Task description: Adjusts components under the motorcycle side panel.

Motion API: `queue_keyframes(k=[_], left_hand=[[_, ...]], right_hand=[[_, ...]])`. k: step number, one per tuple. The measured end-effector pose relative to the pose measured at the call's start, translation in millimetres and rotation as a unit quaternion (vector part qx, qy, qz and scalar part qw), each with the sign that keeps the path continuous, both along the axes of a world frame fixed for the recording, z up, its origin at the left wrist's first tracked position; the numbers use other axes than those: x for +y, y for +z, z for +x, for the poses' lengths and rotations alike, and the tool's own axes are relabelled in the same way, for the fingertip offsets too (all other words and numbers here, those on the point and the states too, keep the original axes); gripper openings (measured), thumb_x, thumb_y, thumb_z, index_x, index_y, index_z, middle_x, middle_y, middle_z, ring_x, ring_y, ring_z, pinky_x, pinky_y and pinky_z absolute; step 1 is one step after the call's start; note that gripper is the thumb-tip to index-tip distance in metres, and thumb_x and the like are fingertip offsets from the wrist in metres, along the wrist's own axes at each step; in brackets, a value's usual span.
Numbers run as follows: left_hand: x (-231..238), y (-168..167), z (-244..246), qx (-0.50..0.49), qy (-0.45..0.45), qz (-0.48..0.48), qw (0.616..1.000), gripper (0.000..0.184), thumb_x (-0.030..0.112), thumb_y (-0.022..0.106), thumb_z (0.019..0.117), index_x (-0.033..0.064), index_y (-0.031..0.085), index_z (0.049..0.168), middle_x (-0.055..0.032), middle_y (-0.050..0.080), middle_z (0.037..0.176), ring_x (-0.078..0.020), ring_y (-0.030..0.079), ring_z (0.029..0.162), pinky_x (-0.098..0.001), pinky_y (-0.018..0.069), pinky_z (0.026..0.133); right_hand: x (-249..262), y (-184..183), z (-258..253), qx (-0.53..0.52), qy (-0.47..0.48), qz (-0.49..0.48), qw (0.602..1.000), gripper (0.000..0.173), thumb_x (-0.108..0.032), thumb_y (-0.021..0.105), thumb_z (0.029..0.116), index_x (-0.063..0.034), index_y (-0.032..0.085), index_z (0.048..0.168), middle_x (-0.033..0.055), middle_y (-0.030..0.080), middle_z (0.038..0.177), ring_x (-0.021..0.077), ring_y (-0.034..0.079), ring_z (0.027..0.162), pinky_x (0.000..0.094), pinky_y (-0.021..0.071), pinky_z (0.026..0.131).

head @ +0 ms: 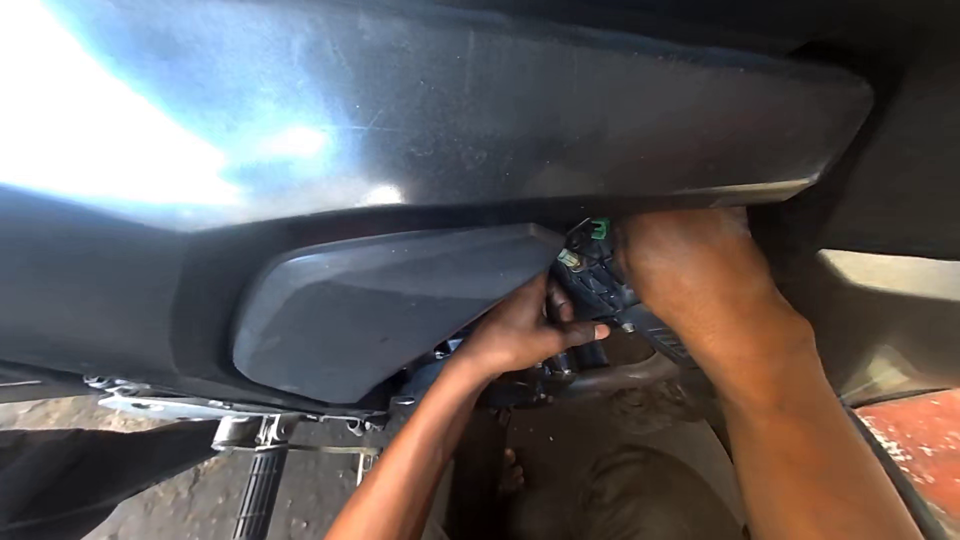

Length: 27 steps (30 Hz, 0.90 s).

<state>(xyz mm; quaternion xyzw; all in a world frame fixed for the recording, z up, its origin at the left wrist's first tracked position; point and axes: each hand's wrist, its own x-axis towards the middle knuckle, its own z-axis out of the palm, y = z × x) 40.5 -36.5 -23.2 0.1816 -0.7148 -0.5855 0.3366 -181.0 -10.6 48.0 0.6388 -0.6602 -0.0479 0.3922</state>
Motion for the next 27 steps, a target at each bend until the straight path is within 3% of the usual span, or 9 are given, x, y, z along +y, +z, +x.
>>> queue_keyframes(k=[2,4,7,9,13,17,22,27], left_hand=[[-0.3,-0.8,-1.8,0.004,0.009,0.004,1.000,0.047,0.015,0.084,0.0841,-0.0001,0.055,0.118,-0.0029,0.058,0.077,-0.0094,0.057,0.064,-0.0245,0.0501,0.058],[-3.6,-7.1,-8.1,0.014,0.014,0.008,1.000,0.040,0.019,0.086,0.0826,0.0033,0.058,0.105,-0.0022,0.060,0.078,-0.0092,0.059,0.068,-0.0263,0.0522,0.064],[-4.8,-12.1,-10.9,0.023,0.019,-0.003,1.000,0.047,0.021,0.088,0.0808,0.0023,0.057,0.112,-0.0029,0.062,0.082,-0.0100,0.062,0.074,-0.0284,0.0556,0.070],[-0.7,-8.0,-5.5,0.014,0.022,-0.007,1.000,0.053,0.018,0.086,0.0827,0.0002,0.055,0.121,-0.0036,0.061,0.082,-0.0104,0.061,0.071,-0.0272,0.0546,0.065],[3.5,-5.7,-1.7,0.000,0.037,-0.023,0.999,0.050,0.017,0.084,0.0844,-0.0026,0.055,0.119,-0.0039,0.058,0.079,-0.0105,0.057,0.066,-0.0259,0.0508,0.059],[3.1,-5.1,-1.7,-0.003,0.030,-0.033,0.999,0.066,0.017,0.084,0.0849,-0.0054,0.047,0.134,-0.0045,0.058,0.082,-0.0096,0.057,0.068,-0.0241,0.0510,0.060],[3.0,-3.1,-2.1,-0.022,0.029,-0.030,0.999,0.077,0.019,0.085,0.0844,-0.0043,0.040,0.143,-0.0042,0.057,0.082,-0.0098,0.057,0.068,-0.0246,0.0513,0.061],[2.2,-1.9,-1.9,-0.021,0.024,-0.029,0.999,0.073,0.018,0.086,0.0830,-0.0034,0.043,0.138,-0.0035,0.057,0.079,-0.0090,0.057,0.065,-0.0234,0.0503,0.058]], right_hand=[[0.0,3.7,-1.5,-0.005,0.008,0.011,1.000,0.029,-0.033,0.046,0.1049,-0.0134,0.066,0.113,0.0176,0.067,0.114,0.0427,0.063,0.116,0.0691,0.0494,0.086],[0.3,5.8,-1.9,-0.009,0.009,0.023,1.000,0.029,-0.033,0.045,0.1054,-0.0140,0.065,0.114,0.0173,0.067,0.114,0.0423,0.062,0.116,0.0689,0.0495,0.087],[0.0,6.2,-3.2,0.005,0.015,0.037,0.999,0.026,-0.030,0.046,0.1053,-0.0142,0.064,0.114,0.0163,0.066,0.114,0.0414,0.062,0.116,0.0674,0.0498,0.086],[1.7,7.0,0.8,0.019,0.057,0.028,0.998,0.018,-0.022,0.052,0.1024,-0.0125,0.066,0.108,0.0167,0.067,0.106,0.0420,0.064,0.109,0.0670,0.0506,0.081],[16.2,36.7,78.8,-0.009,0.127,0.037,0.991,0.010,0.004,0.062,0.0938,-0.0009,0.069,0.097,0.0252,0.069,0.095,0.0467,0.068,0.095,0.0605,0.0523,0.077],[17.0,30.2,77.6,-0.016,0.155,-0.029,0.987,0.012,0.001,0.059,0.0971,-0.0028,0.070,0.099,0.0232,0.071,0.097,0.0439,0.069,0.097,0.0584,0.0512,0.084],[17.6,27.8,71.1,-0.043,0.176,-0.046,0.982,0.015,-0.002,0.058,0.0973,-0.0029,0.073,0.099,0.0234,0.072,0.098,0.0446,0.069,0.098,0.0583,0.0507,0.083],[13.4,21.4,67.0,-0.085,0.200,-0.102,0.971,0.013,-0.005,0.061,0.0976,-0.0018,0.074,0.097,0.0231,0.073,0.097,0.0426,0.070,0.098,0.0539,0.0523,0.085]])
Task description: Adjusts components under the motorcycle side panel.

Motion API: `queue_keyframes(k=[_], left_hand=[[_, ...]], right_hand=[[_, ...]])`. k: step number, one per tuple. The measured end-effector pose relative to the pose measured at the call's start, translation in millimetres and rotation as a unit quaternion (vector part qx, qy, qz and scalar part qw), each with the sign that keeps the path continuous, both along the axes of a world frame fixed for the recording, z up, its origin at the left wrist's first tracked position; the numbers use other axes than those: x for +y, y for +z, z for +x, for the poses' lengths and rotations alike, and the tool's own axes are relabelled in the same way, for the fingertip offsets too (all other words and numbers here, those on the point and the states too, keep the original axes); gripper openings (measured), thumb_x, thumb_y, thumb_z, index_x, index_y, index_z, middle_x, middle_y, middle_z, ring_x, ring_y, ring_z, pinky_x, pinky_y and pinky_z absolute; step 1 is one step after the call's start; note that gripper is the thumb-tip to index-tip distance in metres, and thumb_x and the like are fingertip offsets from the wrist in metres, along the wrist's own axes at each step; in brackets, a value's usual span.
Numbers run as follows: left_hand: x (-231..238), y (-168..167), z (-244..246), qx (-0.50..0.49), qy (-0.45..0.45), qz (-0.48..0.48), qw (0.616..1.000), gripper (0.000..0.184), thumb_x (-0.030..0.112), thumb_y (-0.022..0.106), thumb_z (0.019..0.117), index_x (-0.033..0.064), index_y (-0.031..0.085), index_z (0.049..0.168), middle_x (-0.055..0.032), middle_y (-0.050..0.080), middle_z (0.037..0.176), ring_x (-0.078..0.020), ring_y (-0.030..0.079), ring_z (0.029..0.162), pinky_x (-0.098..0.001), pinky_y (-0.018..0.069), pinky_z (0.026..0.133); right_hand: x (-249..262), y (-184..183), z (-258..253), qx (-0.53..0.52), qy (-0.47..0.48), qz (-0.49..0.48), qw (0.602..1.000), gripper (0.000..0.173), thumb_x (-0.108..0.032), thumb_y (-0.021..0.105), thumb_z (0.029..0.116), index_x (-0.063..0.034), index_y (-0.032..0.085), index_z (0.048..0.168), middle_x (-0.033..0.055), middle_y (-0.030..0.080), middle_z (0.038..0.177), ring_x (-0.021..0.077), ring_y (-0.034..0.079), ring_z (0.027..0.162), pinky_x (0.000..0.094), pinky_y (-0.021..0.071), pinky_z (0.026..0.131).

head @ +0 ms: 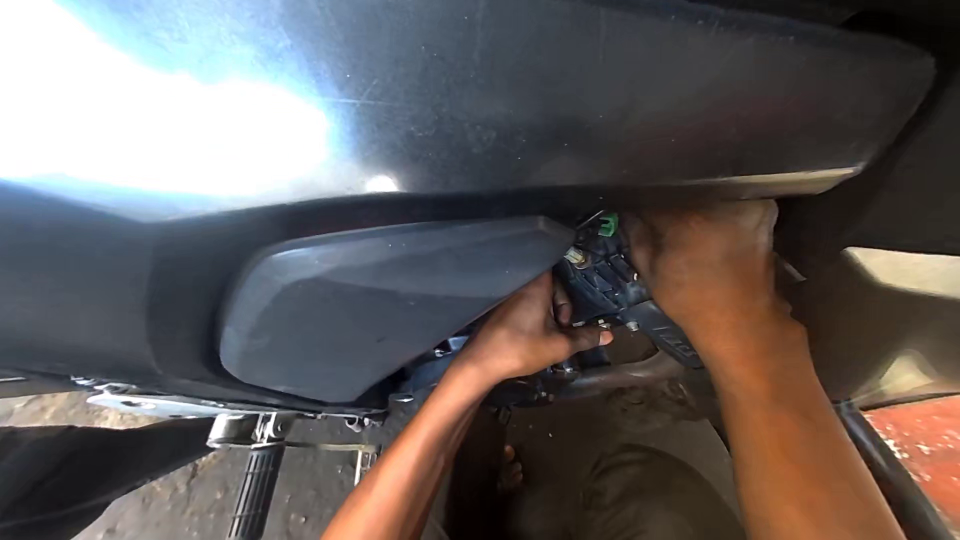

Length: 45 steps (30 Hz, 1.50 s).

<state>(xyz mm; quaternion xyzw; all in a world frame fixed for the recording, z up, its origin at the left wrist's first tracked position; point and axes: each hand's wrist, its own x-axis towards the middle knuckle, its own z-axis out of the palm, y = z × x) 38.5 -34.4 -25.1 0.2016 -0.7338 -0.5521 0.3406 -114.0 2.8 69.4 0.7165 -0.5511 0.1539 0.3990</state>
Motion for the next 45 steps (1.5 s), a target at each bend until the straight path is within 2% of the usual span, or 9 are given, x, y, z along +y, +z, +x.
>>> queue_keyframes(k=[4,8,13,17,19,22,25,30,45], left_hand=[[-7.2,-8.3,-8.3,0.018,-0.008,-0.008,1.000,0.075,0.022,0.088,0.0795,-0.0036,0.045,0.136,-0.0009,0.058,0.080,-0.0065,0.059,0.070,-0.0226,0.0528,0.066],[-1.7,-3.1,-2.4,0.007,0.005,-0.011,1.000,0.075,0.018,0.087,0.0817,-0.0033,0.043,0.138,-0.0014,0.055,0.078,-0.0071,0.055,0.065,-0.0217,0.0490,0.058],[-1.0,-4.4,-3.6,-0.002,0.008,-0.009,1.000,0.072,0.019,0.087,0.0815,-0.0014,0.045,0.137,-0.0013,0.057,0.079,-0.0073,0.056,0.065,-0.0227,0.0507,0.059],[-0.2,-4.9,-4.4,-0.017,0.007,-0.001,1.000,0.069,0.021,0.086,0.0824,0.0011,0.046,0.135,-0.0015,0.057,0.077,-0.0092,0.057,0.064,-0.0261,0.0522,0.059],[-1.0,-5.3,-5.1,-0.014,0.005,-0.001,1.000,0.069,0.019,0.087,0.0818,0.0022,0.046,0.135,-0.0008,0.058,0.076,-0.0087,0.058,0.063,-0.0256,0.0524,0.058],[-0.3,-5.4,-3.8,-0.015,0.009,-0.009,1.000,0.076,0.018,0.086,0.0827,0.0032,0.041,0.143,-0.0011,0.057,0.076,-0.0088,0.057,0.064,-0.0255,0.0519,0.058],[3.0,-6.7,-4.4,-0.034,0.035,-0.028,0.998,0.080,0.019,0.085,0.0837,0.0044,0.037,0.147,-0.0018,0.059,0.077,-0.0110,0.059,0.065,-0.0296,0.0543,0.061],[7.7,-7.2,-5.0,-0.057,0.067,-0.061,0.994,0.091,0.018,0.083,0.0850,0.0031,0.028,0.155,-0.0064,0.064,0.086,-0.0167,0.064,0.074,-0.0384,0.0582,0.069],[5.0,-0.7,5.2,-0.074,0.017,-0.062,0.995,0.093,0.012,0.084,0.0828,0.0017,0.026,0.156,-0.0083,0.065,0.085,-0.0182,0.065,0.074,-0.0386,0.0582,0.068]], right_hand=[[-4.3,-4.8,4.1,-0.073,-0.012,-0.060,0.995,0.014,-0.013,0.067,0.0965,-0.0015,0.075,0.098,0.0234,0.073,0.101,0.0370,0.071,0.098,0.0476,0.0528,0.087],[-5.9,-14.6,12.2,-0.108,-0.011,-0.099,0.989,0.009,-0.008,0.070,0.0925,-0.0019,0.076,0.089,0.0199,0.074,0.091,0.0306,0.072,0.086,0.0409,0.0527,0.078],[13.2,-25.8,10.8,-0.127,-0.008,-0.094,0.987,0.014,-0.011,0.068,0.0985,-0.0017,0.078,0.101,0.0198,0.074,0.097,0.0295,0.072,0.083,0.0398,0.0547,0.072],[21.2,-28.1,14.7,-0.113,0.006,-0.101,0.988,0.012,-0.007,0.068,0.0965,-0.0033,0.079,0.099,0.0178,0.075,0.095,0.0255,0.071,0.079,0.0343,0.0534,0.067],[29.4,-28.7,19.7,-0.109,-0.007,-0.082,0.991,0.013,-0.007,0.067,0.0974,-0.0056,0.079,0.101,0.0147,0.075,0.098,0.0230,0.072,0.082,0.0329,0.0546,0.069],[35.9,-32.8,23.6,-0.115,0.008,-0.060,0.991,0.016,-0.003,0.064,0.0973,-0.0057,0.079,0.103,0.0138,0.076,0.103,0.0218,0.074,0.093,0.0305,0.0567,0.078],[38.7,-35.6,22.5,-0.123,0.018,-0.053,0.991,0.017,-0.002,0.063,0.0973,-0.0044,0.079,0.102,0.0147,0.076,0.103,0.0234,0.073,0.094,0.0312,0.0567,0.080],[41.7,-41.7,28.0,-0.136,-0.001,-0.064,0.989,0.016,-0.003,0.064,0.0969,-0.0053,0.079,0.099,0.0142,0.076,0.098,0.0227,0.073,0.089,0.0310,0.0562,0.075],[35.6,-38.4,29.3,-0.121,0.008,-0.062,0.991,0.016,-0.002,0.063,0.0948,-0.0048,0.079,0.097,0.0152,0.076,0.098,0.0259,0.073,0.088,0.0341,0.0560,0.075]])
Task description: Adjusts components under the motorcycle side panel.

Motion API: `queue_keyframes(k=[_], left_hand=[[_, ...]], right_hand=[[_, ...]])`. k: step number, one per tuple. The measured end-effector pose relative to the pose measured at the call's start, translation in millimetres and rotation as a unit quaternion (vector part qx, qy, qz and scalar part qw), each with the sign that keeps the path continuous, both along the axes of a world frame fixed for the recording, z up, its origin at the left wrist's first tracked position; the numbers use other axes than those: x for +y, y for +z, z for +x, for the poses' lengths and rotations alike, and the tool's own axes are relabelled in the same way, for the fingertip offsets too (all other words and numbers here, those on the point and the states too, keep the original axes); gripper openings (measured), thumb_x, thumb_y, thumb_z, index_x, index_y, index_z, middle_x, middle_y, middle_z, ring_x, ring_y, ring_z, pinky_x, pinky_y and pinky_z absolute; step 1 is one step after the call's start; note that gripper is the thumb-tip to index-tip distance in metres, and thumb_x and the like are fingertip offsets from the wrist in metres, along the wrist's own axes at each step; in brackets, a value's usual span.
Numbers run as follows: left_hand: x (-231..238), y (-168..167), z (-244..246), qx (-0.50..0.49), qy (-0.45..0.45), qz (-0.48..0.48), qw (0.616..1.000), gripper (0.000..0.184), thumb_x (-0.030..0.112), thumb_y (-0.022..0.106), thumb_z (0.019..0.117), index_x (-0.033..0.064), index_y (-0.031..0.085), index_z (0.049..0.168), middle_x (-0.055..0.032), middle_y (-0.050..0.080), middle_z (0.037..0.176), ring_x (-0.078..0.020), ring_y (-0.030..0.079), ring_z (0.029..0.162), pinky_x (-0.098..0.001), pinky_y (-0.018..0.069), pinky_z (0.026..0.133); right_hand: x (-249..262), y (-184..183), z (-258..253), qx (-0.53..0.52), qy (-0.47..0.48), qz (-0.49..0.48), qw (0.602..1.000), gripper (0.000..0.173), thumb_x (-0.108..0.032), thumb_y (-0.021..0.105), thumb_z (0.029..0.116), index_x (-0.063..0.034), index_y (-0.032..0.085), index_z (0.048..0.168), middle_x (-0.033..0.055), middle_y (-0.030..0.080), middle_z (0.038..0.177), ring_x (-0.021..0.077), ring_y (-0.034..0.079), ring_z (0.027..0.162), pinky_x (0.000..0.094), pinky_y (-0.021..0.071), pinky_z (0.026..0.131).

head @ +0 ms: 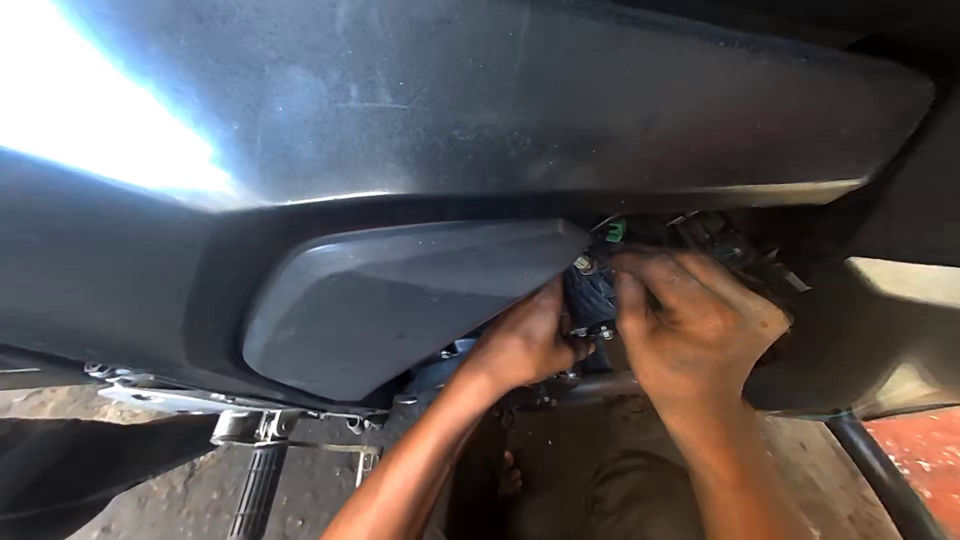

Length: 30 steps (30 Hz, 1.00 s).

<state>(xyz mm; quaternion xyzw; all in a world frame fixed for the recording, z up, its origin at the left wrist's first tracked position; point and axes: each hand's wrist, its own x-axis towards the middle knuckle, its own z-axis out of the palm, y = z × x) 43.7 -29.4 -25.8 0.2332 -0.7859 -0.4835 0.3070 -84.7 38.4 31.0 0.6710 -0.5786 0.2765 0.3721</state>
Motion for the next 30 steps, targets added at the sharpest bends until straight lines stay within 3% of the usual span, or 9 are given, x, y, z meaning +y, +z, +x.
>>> queue_keyframes(k=[6,10,14,17,20,21,25,30], left_hand=[[-3.2,-7.3,-4.5,0.013,0.006,-0.023,1.000,0.083,0.009,0.080,0.0820,0.0024,0.035,0.151,-0.0067,0.067,0.095,-0.0142,0.067,0.084,-0.0363,0.0591,0.077],[-6.2,-14.2,-3.7,0.056,-0.014,-0.029,0.998,0.065,0.006,0.073,0.0858,0.0006,0.045,0.143,-0.0039,0.068,0.098,-0.0097,0.067,0.087,-0.0313,0.0584,0.080],[-4.0,-13.7,3.2,0.078,-0.037,0.036,0.996,0.048,0.011,0.053,0.1043,0.0063,0.043,0.151,-0.0035,0.069,0.118,-0.0078,0.067,0.101,-0.0312,0.0574,0.090],[5.8,-15.5,11.8,0.060,-0.005,0.005,0.998,0.055,0.018,0.049,0.1052,0.0128,0.036,0.158,-0.0045,0.066,0.130,-0.0096,0.064,0.115,-0.0352,0.0538,0.101],[16.7,-20.1,18.8,0.024,0.059,-0.044,0.997,0.059,0.018,0.051,0.1022,0.0137,0.037,0.159,-0.0027,0.070,0.117,-0.0102,0.068,0.103,-0.0368,0.0576,0.092],[19.5,-21.6,19.3,0.013,0.083,-0.060,0.995,0.058,0.019,0.052,0.1021,0.0125,0.039,0.158,-0.0026,0.072,0.111,-0.0110,0.069,0.097,-0.0372,0.0589,0.087],[22.4,-23.5,17.7,-0.021,0.133,-0.081,0.987,0.048,0.020,0.052,0.1027,0.0082,0.050,0.149,-0.0077,0.073,0.110,-0.0181,0.071,0.098,-0.0429,0.0594,0.087],[26.5,-29.6,3.0,-0.031,0.266,-0.199,0.943,0.036,0.017,0.060,0.0935,0.0030,0.069,0.125,-0.0043,0.068,0.069,-0.0203,0.069,0.062,-0.0389,0.0587,0.058]], right_hand=[[5.7,-20.6,12.5,-0.042,-0.015,-0.027,0.999,0.013,-0.008,0.068,0.0925,-0.0078,0.081,0.094,0.0111,0.077,0.093,0.0188,0.074,0.085,0.0283,0.0568,0.072],[13.8,-31.2,20.1,-0.077,-0.015,-0.016,0.997,0.020,-0.015,0.063,0.0953,-0.0077,0.080,0.104,0.0082,0.077,0.089,0.0144,0.071,0.082,0.0253,0.0560,0.074],[17.0,-38.0,20.5,-0.153,-0.008,0.022,0.988,0.022,-0.016,0.062,0.0977,-0.0089,0.078,0.111,0.0043,0.077,0.093,0.0081,0.071,0.081,0.0236,0.0579,0.072],[13.3,-43.9,18.8,-0.308,0.038,0.076,0.948,0.021,-0.014,0.072,0.0929,-0.0097,0.075,0.113,-0.0025,0.078,0.100,0.0024,0.074,0.086,0.0231,0.0643,0.077],[2.0,-46.4,17.5,-0.443,0.049,0.117,0.887,0.027,-0.002,0.080,0.0831,-0.0069,0.069,0.107,0.0011,0.074,0.094,0.0080,0.072,0.076,0.0262,0.0636,0.066],[-1.4,-47.6,15.2,-0.463,0.037,0.133,0.876,0.029,-0.002,0.082,0.0815,-0.0069,0.068,0.106,0.0021,0.073,0.092,0.0092,0.071,0.075,0.0269,0.0617,0.065],[-10.4,-54.5,8.1,-0.505,0.004,0.169,0.846,0.022,-0.009,0.085,0.0820,-0.0084,0.072,0.100,0.0016,0.073,0.082,0.0099,0.069,0.070,0.0297,0.0588,0.063],[-21.0,-73.3,16.3,-0.503,-0.035,0.134,0.853,0.010,-0.007,0.080,0.0856,-0.0086,0.077,0.094,0.0014,0.075,0.082,0.0091,0.070,0.071,0.0320,0.0598,0.066]])
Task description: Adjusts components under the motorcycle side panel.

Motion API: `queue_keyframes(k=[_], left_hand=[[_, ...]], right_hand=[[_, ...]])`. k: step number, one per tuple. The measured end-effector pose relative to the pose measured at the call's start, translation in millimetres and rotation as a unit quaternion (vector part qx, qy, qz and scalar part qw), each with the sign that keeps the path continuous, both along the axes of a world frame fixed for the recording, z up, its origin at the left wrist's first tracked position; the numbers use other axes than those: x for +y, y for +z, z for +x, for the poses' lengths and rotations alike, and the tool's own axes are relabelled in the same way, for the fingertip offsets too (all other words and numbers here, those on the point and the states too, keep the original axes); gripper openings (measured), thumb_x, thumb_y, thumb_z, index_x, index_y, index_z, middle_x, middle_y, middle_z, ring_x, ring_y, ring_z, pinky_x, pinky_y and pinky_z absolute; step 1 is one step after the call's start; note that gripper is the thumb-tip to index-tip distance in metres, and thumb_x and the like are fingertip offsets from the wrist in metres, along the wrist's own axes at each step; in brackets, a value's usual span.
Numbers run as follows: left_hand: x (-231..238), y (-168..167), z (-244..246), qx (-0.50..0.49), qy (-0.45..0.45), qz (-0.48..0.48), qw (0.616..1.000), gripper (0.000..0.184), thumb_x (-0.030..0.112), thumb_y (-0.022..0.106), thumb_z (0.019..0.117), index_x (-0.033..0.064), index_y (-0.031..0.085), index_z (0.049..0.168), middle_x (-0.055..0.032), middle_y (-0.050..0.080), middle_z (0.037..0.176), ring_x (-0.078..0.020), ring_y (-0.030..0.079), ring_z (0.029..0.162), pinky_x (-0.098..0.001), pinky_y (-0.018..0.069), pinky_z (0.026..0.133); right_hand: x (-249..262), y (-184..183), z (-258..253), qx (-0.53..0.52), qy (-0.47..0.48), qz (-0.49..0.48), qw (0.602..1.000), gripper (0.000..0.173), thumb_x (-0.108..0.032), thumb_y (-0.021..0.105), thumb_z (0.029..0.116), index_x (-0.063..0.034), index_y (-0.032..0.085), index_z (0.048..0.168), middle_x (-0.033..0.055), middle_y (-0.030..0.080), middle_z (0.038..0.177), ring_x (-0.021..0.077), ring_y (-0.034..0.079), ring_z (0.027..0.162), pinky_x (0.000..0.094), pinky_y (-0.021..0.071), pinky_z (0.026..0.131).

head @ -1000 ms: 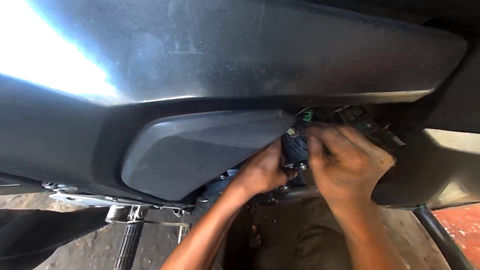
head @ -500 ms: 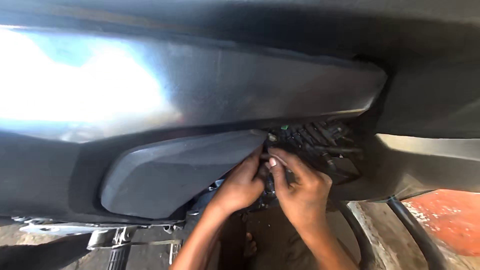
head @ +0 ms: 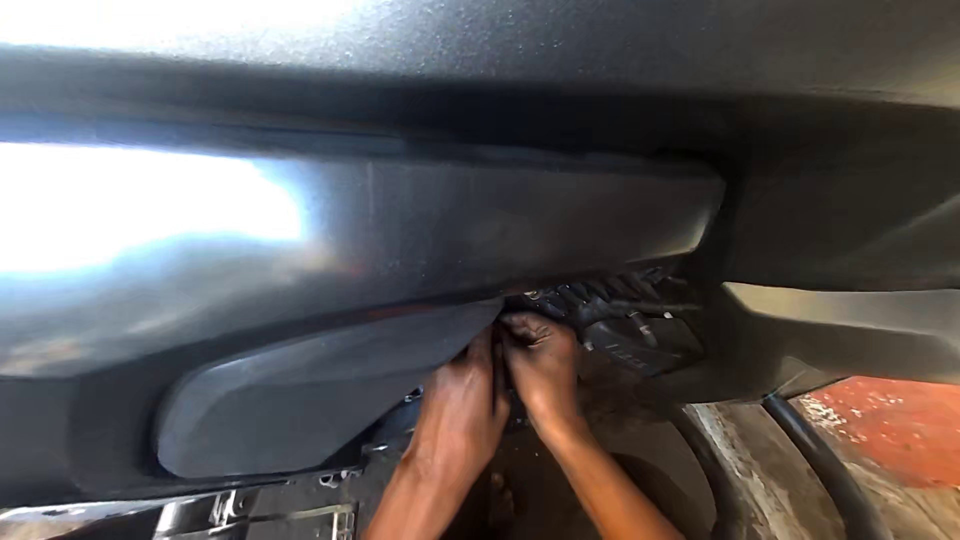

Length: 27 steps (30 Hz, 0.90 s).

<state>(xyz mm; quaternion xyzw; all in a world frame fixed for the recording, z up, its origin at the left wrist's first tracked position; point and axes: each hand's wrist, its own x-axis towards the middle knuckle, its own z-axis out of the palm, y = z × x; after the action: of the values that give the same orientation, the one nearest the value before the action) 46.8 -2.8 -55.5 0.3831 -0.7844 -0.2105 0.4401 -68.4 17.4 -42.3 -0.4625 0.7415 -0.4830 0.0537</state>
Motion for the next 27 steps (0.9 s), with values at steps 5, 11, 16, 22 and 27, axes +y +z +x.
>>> queue_keyframes(k=[5,11,16,22,27], left_hand=[[-1.4,-1.4,-1.4,-0.005,0.050,-0.051,0.997,0.035,0.022,0.058,0.0949,0.0050,0.072,0.123,-0.0051,0.067,0.065,-0.0219,0.067,0.056,-0.0386,0.0547,0.051],[-2.7,-0.6,6.0,-0.020,0.052,-0.088,0.995,0.044,0.028,0.059,0.0947,0.0030,0.068,0.130,-0.0057,0.071,0.071,-0.0213,0.069,0.059,-0.0386,0.0564,0.053],[1.7,10.2,2.3,0.007,0.031,-0.152,0.988,0.047,0.026,0.064,0.0927,-0.0010,0.065,0.132,-0.0095,0.075,0.087,-0.0203,0.071,0.067,-0.0378,0.0591,0.058],[-5.5,38.5,-14.6,-0.097,-0.072,-0.019,0.993,0.069,0.033,0.058,0.0985,0.0037,0.037,0.157,-0.0226,0.053,0.147,-0.0361,0.062,0.125,-0.0547,0.0529,0.101],[-10.2,43.9,-23.7,-0.090,-0.063,0.005,0.994,0.075,0.039,0.062,0.0979,-0.0031,0.038,0.155,-0.0282,0.044,0.155,-0.0398,0.051,0.138,-0.0526,0.0440,0.113]], right_hand=[[-6.2,-12.7,9.5,0.046,-0.022,-0.020,0.999,0.003,-0.006,0.075,0.0892,-0.0082,0.077,0.091,0.0063,0.074,0.083,0.0164,0.069,0.072,0.0420,0.0573,0.066],[-15.2,-10.0,23.2,-0.025,-0.066,-0.043,0.997,0.012,-0.011,0.071,0.0935,-0.0110,0.076,0.083,0.0029,0.066,0.070,0.0147,0.061,0.062,0.0385,0.0492,0.057],[-4.7,-34.5,23.2,0.006,-0.057,-0.099,0.993,0.024,-0.009,0.063,0.0928,0.0020,0.072,0.112,0.0190,0.071,0.105,0.0318,0.067,0.100,0.0514,0.0512,0.089],[7.9,-5.0,25.2,-0.131,0.031,0.113,0.984,0.035,-0.012,0.062,0.0986,0.0080,0.063,0.127,0.0234,0.065,0.129,0.0308,0.060,0.125,0.0419,0.0429,0.111],[19.8,31.3,25.5,-0.141,0.026,0.072,0.987,0.040,-0.012,0.050,0.1044,0.0140,0.057,0.134,0.0261,0.062,0.135,0.0284,0.058,0.129,0.0361,0.0398,0.113]])
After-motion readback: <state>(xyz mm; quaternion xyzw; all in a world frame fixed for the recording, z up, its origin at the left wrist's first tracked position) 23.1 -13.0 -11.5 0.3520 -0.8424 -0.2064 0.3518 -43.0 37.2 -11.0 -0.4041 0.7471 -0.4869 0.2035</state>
